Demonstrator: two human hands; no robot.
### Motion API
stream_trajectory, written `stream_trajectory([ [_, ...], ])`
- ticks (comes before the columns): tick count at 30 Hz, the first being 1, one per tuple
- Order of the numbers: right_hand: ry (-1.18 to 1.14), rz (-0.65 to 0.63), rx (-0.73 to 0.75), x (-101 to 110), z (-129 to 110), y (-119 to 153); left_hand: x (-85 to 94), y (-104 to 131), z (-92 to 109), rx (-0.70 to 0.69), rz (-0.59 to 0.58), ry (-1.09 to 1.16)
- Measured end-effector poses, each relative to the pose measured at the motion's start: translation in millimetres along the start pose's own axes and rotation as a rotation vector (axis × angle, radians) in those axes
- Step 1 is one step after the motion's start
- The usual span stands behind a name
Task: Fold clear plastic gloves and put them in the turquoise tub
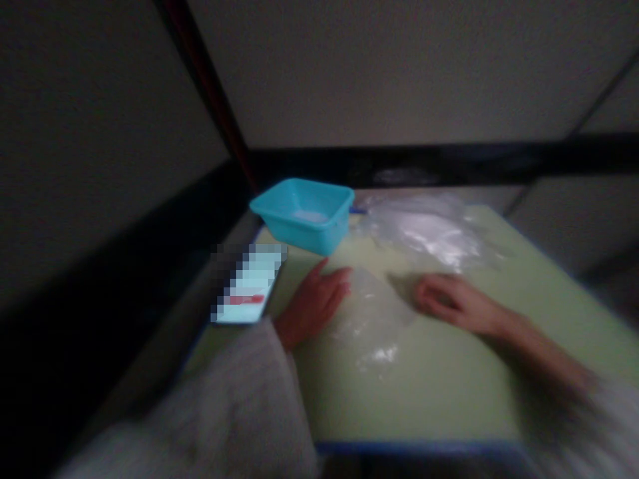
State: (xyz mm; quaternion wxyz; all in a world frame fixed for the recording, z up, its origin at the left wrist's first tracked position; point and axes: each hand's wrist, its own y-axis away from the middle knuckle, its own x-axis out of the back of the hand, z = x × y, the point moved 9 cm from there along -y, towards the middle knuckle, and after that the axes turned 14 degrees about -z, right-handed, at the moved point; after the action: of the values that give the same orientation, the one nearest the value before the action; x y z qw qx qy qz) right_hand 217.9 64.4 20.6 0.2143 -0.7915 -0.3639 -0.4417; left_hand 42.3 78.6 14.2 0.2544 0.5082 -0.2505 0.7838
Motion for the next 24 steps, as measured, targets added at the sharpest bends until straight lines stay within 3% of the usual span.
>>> stream_trajectory([
  [6, -0.083, -0.068, 0.054, -9, -15, 0, -9.7, 0, -2, -0.006, -0.036, -0.058],
  [11, -0.166, -0.103, 0.101, -18, -23, -2, -1.8, 0, -2, 0.015, 0.04, -0.06],
  [15, -0.076, 0.023, 0.164, -12, -14, -10, 7.9, 2, -6, 0.066, 0.132, -0.033],
  [24, 0.105, -0.157, 0.074, -38, 18, -28, 10.9, 2, -6, 0.069, 0.161, -0.009],
])
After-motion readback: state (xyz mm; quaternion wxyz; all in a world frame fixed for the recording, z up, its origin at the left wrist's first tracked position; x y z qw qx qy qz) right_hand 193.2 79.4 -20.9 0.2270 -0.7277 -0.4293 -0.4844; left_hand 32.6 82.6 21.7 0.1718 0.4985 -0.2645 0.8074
